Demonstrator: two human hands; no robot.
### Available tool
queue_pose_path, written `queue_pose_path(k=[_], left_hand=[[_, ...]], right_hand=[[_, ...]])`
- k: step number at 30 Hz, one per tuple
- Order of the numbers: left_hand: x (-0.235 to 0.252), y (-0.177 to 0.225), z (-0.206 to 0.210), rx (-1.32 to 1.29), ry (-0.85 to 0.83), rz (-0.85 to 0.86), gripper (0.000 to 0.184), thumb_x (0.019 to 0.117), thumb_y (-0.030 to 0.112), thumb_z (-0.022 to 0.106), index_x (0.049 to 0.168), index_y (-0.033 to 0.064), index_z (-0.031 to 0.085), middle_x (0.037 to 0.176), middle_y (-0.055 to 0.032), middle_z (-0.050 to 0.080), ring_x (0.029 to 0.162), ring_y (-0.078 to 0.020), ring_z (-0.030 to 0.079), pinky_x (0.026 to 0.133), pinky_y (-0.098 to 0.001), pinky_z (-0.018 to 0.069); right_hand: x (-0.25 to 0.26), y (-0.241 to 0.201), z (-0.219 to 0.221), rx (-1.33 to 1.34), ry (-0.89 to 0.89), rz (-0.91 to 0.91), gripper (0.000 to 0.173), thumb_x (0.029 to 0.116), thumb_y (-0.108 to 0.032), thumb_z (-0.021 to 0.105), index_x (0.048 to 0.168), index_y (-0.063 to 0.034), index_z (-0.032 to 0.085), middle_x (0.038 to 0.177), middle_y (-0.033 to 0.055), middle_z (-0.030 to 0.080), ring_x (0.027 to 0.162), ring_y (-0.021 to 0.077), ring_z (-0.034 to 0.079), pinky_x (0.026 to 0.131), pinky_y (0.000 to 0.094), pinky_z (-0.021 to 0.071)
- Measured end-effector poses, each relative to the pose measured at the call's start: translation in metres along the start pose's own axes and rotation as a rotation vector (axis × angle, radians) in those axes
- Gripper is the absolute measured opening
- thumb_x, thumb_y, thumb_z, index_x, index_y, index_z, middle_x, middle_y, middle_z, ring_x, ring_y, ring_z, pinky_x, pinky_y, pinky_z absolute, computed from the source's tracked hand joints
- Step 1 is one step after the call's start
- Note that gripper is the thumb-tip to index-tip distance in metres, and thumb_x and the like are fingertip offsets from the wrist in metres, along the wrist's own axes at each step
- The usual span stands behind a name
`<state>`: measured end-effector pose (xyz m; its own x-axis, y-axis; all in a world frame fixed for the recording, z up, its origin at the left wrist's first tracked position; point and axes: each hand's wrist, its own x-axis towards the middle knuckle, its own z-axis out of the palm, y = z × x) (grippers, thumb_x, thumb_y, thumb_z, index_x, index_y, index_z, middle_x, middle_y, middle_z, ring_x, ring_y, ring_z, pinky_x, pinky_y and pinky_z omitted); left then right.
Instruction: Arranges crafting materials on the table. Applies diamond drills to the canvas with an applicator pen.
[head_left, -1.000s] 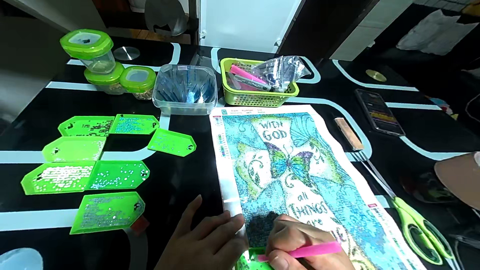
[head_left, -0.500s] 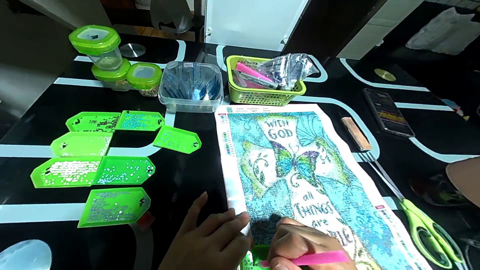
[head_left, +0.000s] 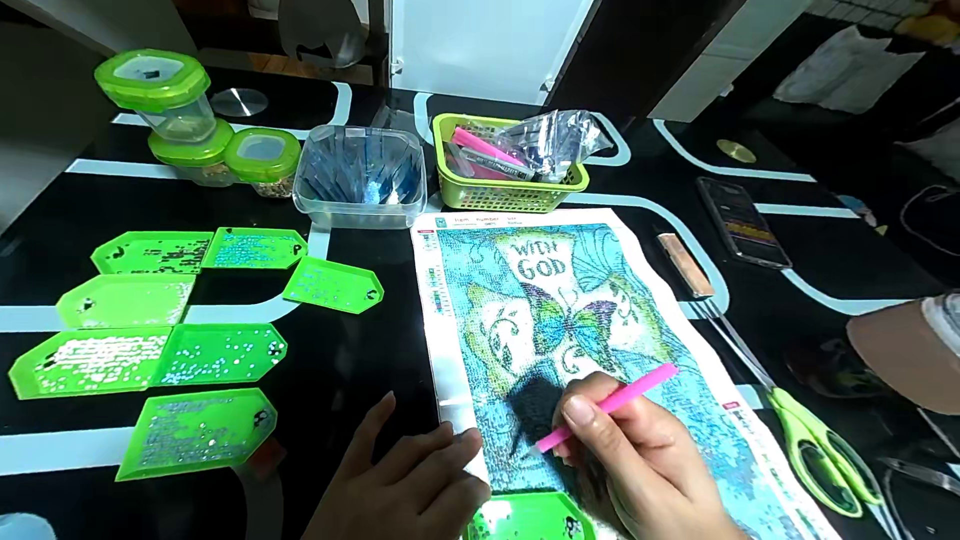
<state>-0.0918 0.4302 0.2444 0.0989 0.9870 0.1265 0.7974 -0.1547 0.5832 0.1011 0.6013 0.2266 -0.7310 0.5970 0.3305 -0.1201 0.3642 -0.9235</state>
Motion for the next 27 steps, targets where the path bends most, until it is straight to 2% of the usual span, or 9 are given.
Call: queue_pose_path(k=[4,17,27], left_hand=[[-0.0002,-0.0005,0.0,0.003,0.003,0.001,0.042,0.0941,0.048,0.067,0.116,0.013,0.072,0.14,-0.0065,0.066,0.133,-0.0273,0.059,0.116,-0.0669,0.0199],[0.0006,0.0001,-0.0018,0.001,-0.015,0.002,0.04,0.0938,0.045,0.068,0.117,0.0122,0.072,0.14,-0.0068,0.066,0.134,-0.0276,0.058,0.117,-0.0673,0.0186],[0.0005,0.0007,-0.0021,-0.004,-0.019,-0.011,0.041,0.0934,0.045,0.069,0.117,0.0126,0.072,0.141,-0.0062,0.065,0.134,-0.0267,0.058,0.116,-0.0674,0.0189]], right_hand=[[0.0,0.0044,-0.0007,-0.076,-0.034,-0.045,0.025,0.111,-0.024,0.048,0.099,-0.008,0.062,0.078,-0.0033,0.062,0.07,-0.0032,0.061,0.063,0.0131,0.0517],[0.0,0.0056,0.0017,-0.126,-0.025,-0.076,0.025,0.111,-0.024,0.048,0.099,-0.0064,0.062,0.079,-0.0015,0.063,0.071,-0.0021,0.062,0.064,0.0134,0.0529],[0.0,0.0055,0.0003,-0.136,0.048,-0.046,0.027,0.111,-0.026,0.047,0.098,-0.0088,0.064,0.08,-0.0039,0.065,0.072,-0.0022,0.063,0.064,0.0139,0.0539]])
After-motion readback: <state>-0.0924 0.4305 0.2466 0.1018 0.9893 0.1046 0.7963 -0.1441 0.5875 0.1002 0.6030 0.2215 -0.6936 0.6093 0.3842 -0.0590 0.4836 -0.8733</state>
